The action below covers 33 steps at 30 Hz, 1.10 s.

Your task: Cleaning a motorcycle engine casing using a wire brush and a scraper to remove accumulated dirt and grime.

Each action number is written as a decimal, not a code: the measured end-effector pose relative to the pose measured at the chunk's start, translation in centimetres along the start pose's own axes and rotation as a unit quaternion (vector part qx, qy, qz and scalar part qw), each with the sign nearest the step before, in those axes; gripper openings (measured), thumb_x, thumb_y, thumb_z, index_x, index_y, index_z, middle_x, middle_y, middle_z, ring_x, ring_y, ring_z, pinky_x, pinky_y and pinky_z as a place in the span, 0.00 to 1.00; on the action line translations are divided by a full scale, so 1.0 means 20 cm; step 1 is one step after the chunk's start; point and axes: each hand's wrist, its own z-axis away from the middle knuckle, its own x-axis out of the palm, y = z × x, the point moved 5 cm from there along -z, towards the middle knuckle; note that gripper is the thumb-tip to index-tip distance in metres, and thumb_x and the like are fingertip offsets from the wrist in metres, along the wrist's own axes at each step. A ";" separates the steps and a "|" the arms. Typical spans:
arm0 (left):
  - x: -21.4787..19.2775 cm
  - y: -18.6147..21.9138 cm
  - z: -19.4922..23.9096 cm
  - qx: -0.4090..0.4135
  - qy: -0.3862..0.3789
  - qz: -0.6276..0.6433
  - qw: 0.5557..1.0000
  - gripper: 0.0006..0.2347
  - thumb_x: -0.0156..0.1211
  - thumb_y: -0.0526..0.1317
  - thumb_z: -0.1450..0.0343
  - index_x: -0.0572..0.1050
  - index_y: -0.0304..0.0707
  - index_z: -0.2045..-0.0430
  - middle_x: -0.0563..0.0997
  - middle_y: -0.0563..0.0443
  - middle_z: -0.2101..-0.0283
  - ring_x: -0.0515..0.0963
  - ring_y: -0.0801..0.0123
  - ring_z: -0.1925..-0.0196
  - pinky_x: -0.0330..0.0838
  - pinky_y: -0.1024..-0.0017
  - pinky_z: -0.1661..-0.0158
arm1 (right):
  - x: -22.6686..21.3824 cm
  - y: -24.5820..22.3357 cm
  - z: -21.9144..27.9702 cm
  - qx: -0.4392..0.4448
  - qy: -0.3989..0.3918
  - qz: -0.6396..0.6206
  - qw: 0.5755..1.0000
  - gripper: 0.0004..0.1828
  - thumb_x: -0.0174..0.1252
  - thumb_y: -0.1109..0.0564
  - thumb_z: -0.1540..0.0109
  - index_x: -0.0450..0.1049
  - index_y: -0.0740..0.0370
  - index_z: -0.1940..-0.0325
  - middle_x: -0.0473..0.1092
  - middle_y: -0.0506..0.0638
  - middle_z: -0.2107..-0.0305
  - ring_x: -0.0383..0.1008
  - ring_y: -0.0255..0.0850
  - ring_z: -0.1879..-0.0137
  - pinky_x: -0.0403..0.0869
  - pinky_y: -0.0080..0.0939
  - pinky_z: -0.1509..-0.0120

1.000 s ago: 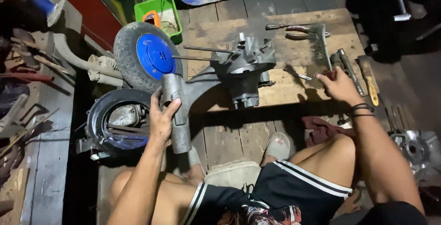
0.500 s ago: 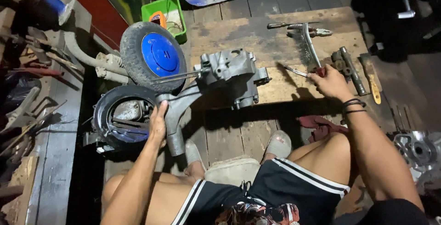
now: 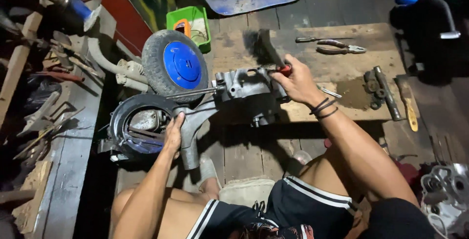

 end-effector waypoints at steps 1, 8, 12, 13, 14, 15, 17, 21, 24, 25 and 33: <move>0.00 0.03 0.02 0.014 -0.016 -0.020 1.000 0.33 0.56 0.66 0.29 0.67 0.49 0.33 0.73 0.37 0.36 0.69 0.47 0.32 0.62 0.51 0.35 | 0.03 0.00 -0.01 0.007 -0.006 -0.030 0.999 0.13 0.70 0.56 0.39 0.70 0.59 0.62 0.71 0.56 0.76 0.73 0.46 0.66 0.72 0.42 0.59; -0.05 0.03 -0.29 0.037 -0.050 -0.099 0.993 0.32 0.53 0.67 0.27 0.66 0.49 0.32 0.69 0.40 0.31 0.63 0.49 0.27 0.56 0.53 0.30 | 0.04 0.02 -0.06 0.006 -0.041 -0.010 0.999 0.18 0.71 0.54 0.39 0.67 0.61 0.65 0.67 0.62 0.77 0.70 0.48 0.70 0.69 0.41 0.61; 0.00 0.24 -0.35 0.042 -0.062 -0.124 0.989 0.36 0.50 0.70 0.28 0.65 0.48 0.31 0.67 0.42 0.30 0.62 0.51 0.26 0.53 0.54 0.28 | -0.03 -0.02 -0.06 -0.007 -0.035 -0.020 0.999 0.22 0.77 0.54 0.47 0.70 0.62 0.60 0.69 0.61 0.73 0.71 0.50 0.65 0.70 0.46 0.55; 0.04 0.37 -0.32 0.054 -0.088 -0.142 0.984 0.35 0.44 0.69 0.27 0.65 0.47 0.31 0.65 0.41 0.29 0.59 0.50 0.25 0.50 0.53 0.27 | -0.04 -0.03 -0.07 -0.023 -0.038 -0.002 0.999 0.26 0.79 0.54 0.50 0.69 0.63 0.60 0.69 0.63 0.69 0.72 0.57 0.60 0.71 0.48 0.51; 0.08 0.47 -0.27 0.062 -0.115 -0.161 0.978 0.34 0.39 0.68 0.25 0.64 0.46 0.31 0.63 0.40 0.28 0.56 0.48 0.24 0.46 0.52 0.26 | -0.06 -0.05 -0.06 -0.035 -0.045 0.017 0.998 0.30 0.81 0.54 0.54 0.68 0.63 0.60 0.70 0.65 0.65 0.74 0.63 0.56 0.72 0.49 0.47; 0.11 0.51 -0.29 0.061 -0.117 -0.162 0.978 0.34 0.39 0.68 0.25 0.64 0.46 0.31 0.63 0.40 0.28 0.56 0.48 0.24 0.46 0.52 0.26 | -0.06 -0.02 -0.04 -0.033 -0.045 0.018 0.998 0.30 0.81 0.54 0.54 0.68 0.63 0.60 0.70 0.65 0.65 0.74 0.63 0.56 0.72 0.49 0.47; 0.17 0.64 -0.36 0.070 -0.126 -0.184 0.972 0.37 0.38 0.71 0.28 0.68 0.44 0.34 0.66 0.38 0.30 0.57 0.49 0.24 0.47 0.53 0.26 | -0.04 0.03 -0.05 -0.059 -0.060 0.043 0.996 0.32 0.81 0.50 0.56 0.69 0.64 0.60 0.70 0.63 0.56 0.73 0.66 0.49 0.72 0.59 0.44; 0.30 0.84 -0.61 0.097 -0.133 -0.228 0.960 0.41 0.35 0.72 0.27 0.68 0.31 0.36 0.66 0.31 0.31 0.58 0.44 0.25 0.49 0.49 0.27 | -0.01 -0.01 -0.08 -0.066 -0.040 0.080 0.994 0.30 0.79 0.46 0.52 0.69 0.63 0.60 0.68 0.60 0.54 0.73 0.63 0.47 0.72 0.57 0.42; 0.37 0.97 -0.75 0.089 -0.142 -0.240 0.956 0.42 0.38 0.73 0.29 0.68 0.29 0.37 0.66 0.32 0.32 0.58 0.47 0.25 0.46 0.50 0.27 | 0.04 -0.06 -0.12 -0.071 -0.007 0.125 0.990 0.31 0.79 0.43 0.52 0.70 0.62 0.62 0.66 0.60 0.57 0.72 0.63 0.50 0.72 0.55 0.44; 0.39 0.99 -0.81 0.096 -0.149 -0.236 0.955 0.43 0.38 0.74 0.30 0.69 0.29 0.37 0.66 0.32 0.32 0.57 0.47 0.25 0.46 0.51 0.26 | 0.06 -0.06 -0.14 -0.061 0.001 0.147 0.987 0.31 0.79 0.43 0.53 0.69 0.62 0.62 0.66 0.61 0.57 0.72 0.62 0.51 0.73 0.56 0.45; 0.55 0.87 -1.29 0.109 -0.160 -0.228 0.954 0.41 0.29 0.69 0.25 0.65 0.24 0.36 0.63 0.27 0.30 0.56 0.43 0.24 0.45 0.51 0.26 | 0.24 -0.13 -0.31 -0.043 0.022 0.198 0.979 0.30 0.75 0.40 0.47 0.66 0.63 0.64 0.66 0.61 0.55 0.73 0.60 0.51 0.72 0.53 0.46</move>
